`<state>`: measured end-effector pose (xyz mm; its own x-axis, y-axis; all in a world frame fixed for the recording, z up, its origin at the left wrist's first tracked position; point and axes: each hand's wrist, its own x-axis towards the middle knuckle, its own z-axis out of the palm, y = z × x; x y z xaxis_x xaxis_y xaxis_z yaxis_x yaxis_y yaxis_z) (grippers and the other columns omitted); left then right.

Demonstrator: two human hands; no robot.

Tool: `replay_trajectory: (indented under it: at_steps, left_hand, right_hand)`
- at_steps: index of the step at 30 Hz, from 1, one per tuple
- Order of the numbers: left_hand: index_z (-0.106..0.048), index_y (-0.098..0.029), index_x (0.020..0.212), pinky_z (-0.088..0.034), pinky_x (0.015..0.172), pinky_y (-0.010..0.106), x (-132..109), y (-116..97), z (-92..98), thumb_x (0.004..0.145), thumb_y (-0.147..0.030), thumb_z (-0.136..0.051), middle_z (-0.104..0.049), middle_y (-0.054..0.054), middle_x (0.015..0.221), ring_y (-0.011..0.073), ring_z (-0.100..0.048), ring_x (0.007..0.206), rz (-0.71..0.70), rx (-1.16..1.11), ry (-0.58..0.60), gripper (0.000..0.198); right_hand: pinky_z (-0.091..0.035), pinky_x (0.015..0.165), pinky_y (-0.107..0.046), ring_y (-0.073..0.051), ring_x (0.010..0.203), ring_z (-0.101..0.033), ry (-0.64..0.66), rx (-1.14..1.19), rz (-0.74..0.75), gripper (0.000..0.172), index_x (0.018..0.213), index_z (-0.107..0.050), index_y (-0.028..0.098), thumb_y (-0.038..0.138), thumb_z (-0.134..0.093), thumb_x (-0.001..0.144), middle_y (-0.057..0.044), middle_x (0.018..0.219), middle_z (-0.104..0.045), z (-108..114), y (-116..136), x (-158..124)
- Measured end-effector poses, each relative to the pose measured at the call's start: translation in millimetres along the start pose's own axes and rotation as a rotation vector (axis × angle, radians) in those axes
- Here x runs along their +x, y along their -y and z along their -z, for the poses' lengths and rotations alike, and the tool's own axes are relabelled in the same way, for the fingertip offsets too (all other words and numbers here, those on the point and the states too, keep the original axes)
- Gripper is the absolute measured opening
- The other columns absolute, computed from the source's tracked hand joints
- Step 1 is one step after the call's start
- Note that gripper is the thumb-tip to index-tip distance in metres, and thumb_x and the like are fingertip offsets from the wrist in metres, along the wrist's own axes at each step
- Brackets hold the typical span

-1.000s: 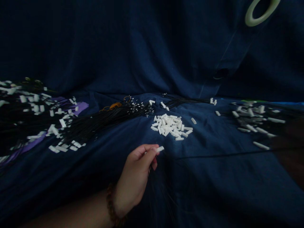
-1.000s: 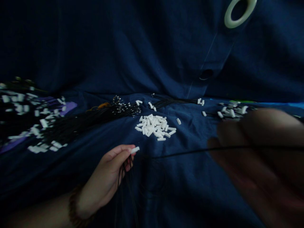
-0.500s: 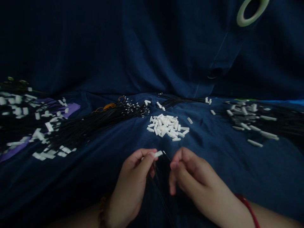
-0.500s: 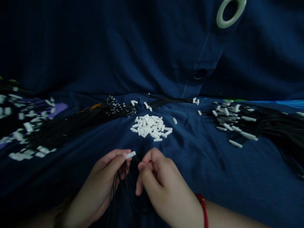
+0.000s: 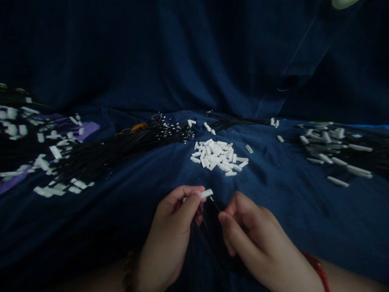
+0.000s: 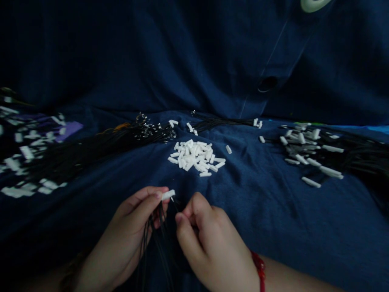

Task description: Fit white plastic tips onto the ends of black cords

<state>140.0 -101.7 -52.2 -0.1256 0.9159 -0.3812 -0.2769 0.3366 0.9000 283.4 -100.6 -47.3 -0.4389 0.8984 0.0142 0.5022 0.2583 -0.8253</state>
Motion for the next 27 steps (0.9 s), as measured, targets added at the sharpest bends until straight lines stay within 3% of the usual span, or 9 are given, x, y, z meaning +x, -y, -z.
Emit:
replay_trajectory:
  at_steps: [11, 21, 27]
  left_hand:
    - [-0.065, -0.019, 0.081, -0.039, 0.055, 0.016, -1.0, 1.6, 1.5, 0.073, -0.031, -0.061, -0.06, -0.001, 0.071, 0.0064, -0.051, 0.061, 0.001, -0.018, -0.007, 0.015]
    - [-0.064, -0.019, 0.081, -0.038, 0.054, 0.016, -1.6, 4.1, 1.0, 0.074, -0.033, -0.061, -0.058, -0.001, 0.07, 0.0062, -0.049, 0.06, -0.015, 0.029, -0.033, 0.016]
    - [-0.063, -0.018, 0.08, -0.038, 0.056, 0.018, -1.0, 5.2, 0.8, 0.075, -0.034, -0.059, -0.058, -0.001, 0.071, 0.0073, -0.049, 0.062, -0.039, 0.058, -0.039, 0.018]
  right_hand:
    - [-0.037, 0.048, -0.022, -0.011, 0.051, -0.055, -0.044, -0.055, -0.016, 0.017, 0.074, -0.039, 0.019, 0.027, -0.037, 0.089, 0.001, 0.057, -0.057, -4.1, 2.2, -1.2]
    - [-0.035, 0.042, -0.019, -0.008, 0.043, -0.05, -0.086, 0.008, -0.021, 0.014, 0.074, -0.038, 0.02, 0.024, -0.043, 0.086, 0.003, 0.057, -0.058, -6.7, 2.0, -1.5]
    - [-0.032, 0.04, -0.019, -0.008, 0.038, -0.046, -0.115, -0.067, 0.022, 0.012, 0.075, -0.039, 0.02, 0.023, -0.043, 0.086, 0.004, 0.051, -0.054, -8.7, 0.4, 1.2]
